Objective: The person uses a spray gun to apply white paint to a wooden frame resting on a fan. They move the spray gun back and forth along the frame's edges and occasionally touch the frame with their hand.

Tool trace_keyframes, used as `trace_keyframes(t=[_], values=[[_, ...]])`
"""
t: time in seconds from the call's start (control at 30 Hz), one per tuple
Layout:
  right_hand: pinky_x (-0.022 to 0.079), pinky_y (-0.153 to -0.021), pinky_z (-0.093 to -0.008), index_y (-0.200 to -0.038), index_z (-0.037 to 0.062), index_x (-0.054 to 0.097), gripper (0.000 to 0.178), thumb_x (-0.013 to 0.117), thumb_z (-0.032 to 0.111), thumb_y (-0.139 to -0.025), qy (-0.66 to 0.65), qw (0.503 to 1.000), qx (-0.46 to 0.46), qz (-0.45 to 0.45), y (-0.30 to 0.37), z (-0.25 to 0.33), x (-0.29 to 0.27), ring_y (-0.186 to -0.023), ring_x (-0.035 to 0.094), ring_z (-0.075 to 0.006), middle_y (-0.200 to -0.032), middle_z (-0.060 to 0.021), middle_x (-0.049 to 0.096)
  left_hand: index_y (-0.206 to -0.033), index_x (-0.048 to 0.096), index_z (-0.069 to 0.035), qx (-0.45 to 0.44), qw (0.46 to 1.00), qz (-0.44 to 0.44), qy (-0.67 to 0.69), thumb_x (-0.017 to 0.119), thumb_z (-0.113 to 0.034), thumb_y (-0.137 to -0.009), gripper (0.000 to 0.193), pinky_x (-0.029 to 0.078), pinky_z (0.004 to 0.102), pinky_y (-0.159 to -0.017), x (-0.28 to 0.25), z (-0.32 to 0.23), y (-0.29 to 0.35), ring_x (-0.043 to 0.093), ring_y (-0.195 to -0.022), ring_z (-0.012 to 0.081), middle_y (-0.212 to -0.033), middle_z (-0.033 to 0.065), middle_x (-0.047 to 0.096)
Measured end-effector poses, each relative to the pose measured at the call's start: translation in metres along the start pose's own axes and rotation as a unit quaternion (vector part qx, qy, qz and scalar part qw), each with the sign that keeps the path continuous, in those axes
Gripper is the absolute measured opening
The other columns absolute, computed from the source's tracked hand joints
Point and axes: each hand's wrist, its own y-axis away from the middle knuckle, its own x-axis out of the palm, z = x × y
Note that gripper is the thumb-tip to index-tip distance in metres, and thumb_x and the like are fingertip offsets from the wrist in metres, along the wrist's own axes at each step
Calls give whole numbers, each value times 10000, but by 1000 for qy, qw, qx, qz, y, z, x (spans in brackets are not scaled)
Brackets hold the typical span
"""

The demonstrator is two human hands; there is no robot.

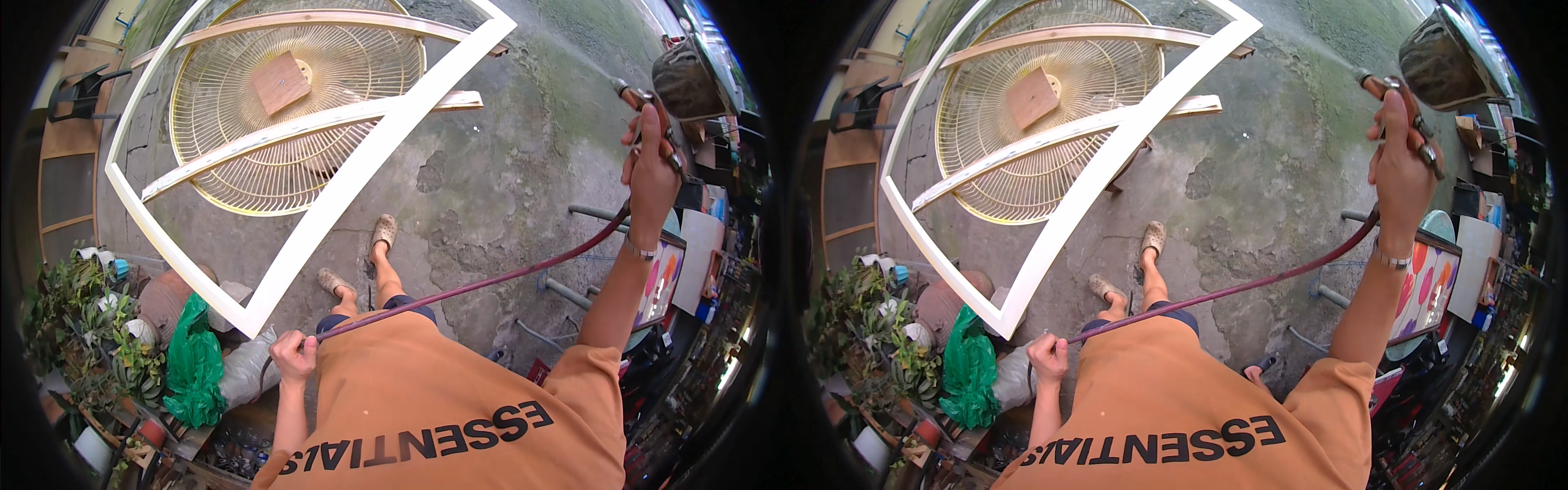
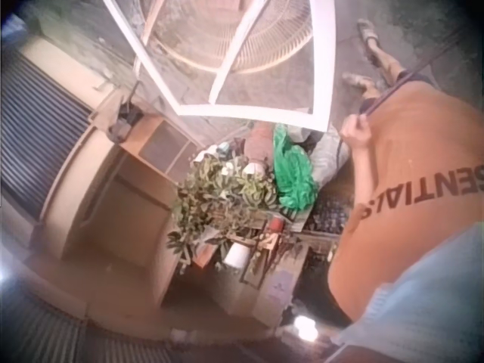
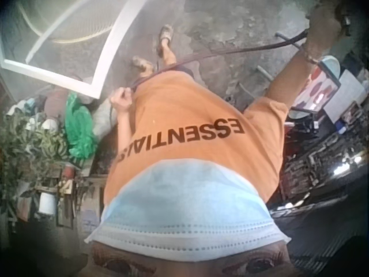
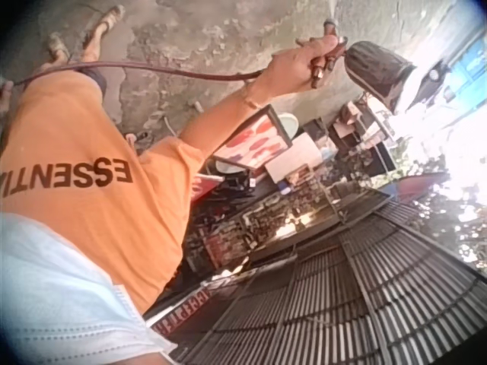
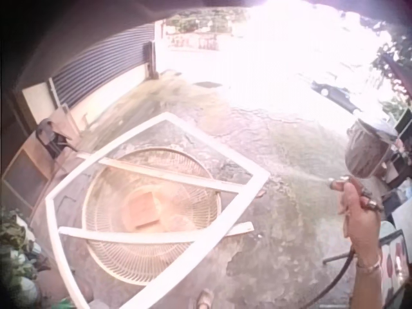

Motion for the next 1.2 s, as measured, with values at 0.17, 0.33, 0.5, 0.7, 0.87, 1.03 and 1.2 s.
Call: trace_keyframes(t=[0.17,0.33,0.5,0.7,0.87,1.03,1.2], values=[[261,-343,-195,-1104,22,725,331,614,310,-983,-50,993,64,82,67,46,-9,-397,389,-7,-694,5,600,-589,391,-26,16,1000,-6,-14,610,-344,-901,496,305,436,-481,-20,33,13,440,-501,353,-545,146,395],[249,-340,-187,-1147,17,706,337,610,297,-988,-71,987,75,122,124,74,-12,-407,389,8,-699,3,603,-593,354,-22,17,999,-15,-22,598,-343,-904,509,299,444,-486,-39,61,30,429,-509,363,-549,156,369],[352,-475,-216,-1103,-25,695,311,648,238,-944,-41,972,27,231,171,90,-21,-492,460,-29,-694,-8,633,-571,349,-42,23,999,-28,-35,608,-375,-898,534,287,442,-480,-54,84,46,419,-498,350,-527,138,353],[333,-452,-191,-1073,-25,698,320,687,251,-912,-113,941,120,294,197,116,-22,-474,453,-20,-690,-3,648,-559,345,-43,34,998,-39,-32,611,-366,-898,539,289,433,-481,-64,95,56,414,-496,343,-526,135,357],[301,-405,-210,-1108,64,739,270,647,268,-959,-64,984,53,159,168,90,10,-450,404,-4,-623,43,576,-559,355,-48,39,997,-66,-20,626,-359,-893,531,289,424,-476,-62,87,65,410,-489,332,-521,124,366],[292,-407,-208,-1094,69,747,289,622,303,-979,4,999,-2,49,129,67,19,-439,403,-6,-650,24,588,-560,357,-51,46,996,-81,-8,628,-346,-903,527,284,412,-472,-60,70,69,399,-472,317,-521,116,356],[292,-392,-206,-1104,59,739,307,605,310,-989,30,997,-64,-18,128,61,16,-412,412,-21,-690,12,598,-586,353,-21,48,996,-71,11,606,-265,-911,479,267,425,-479,-65,66,70,386,-491,341,-547,149,346]])
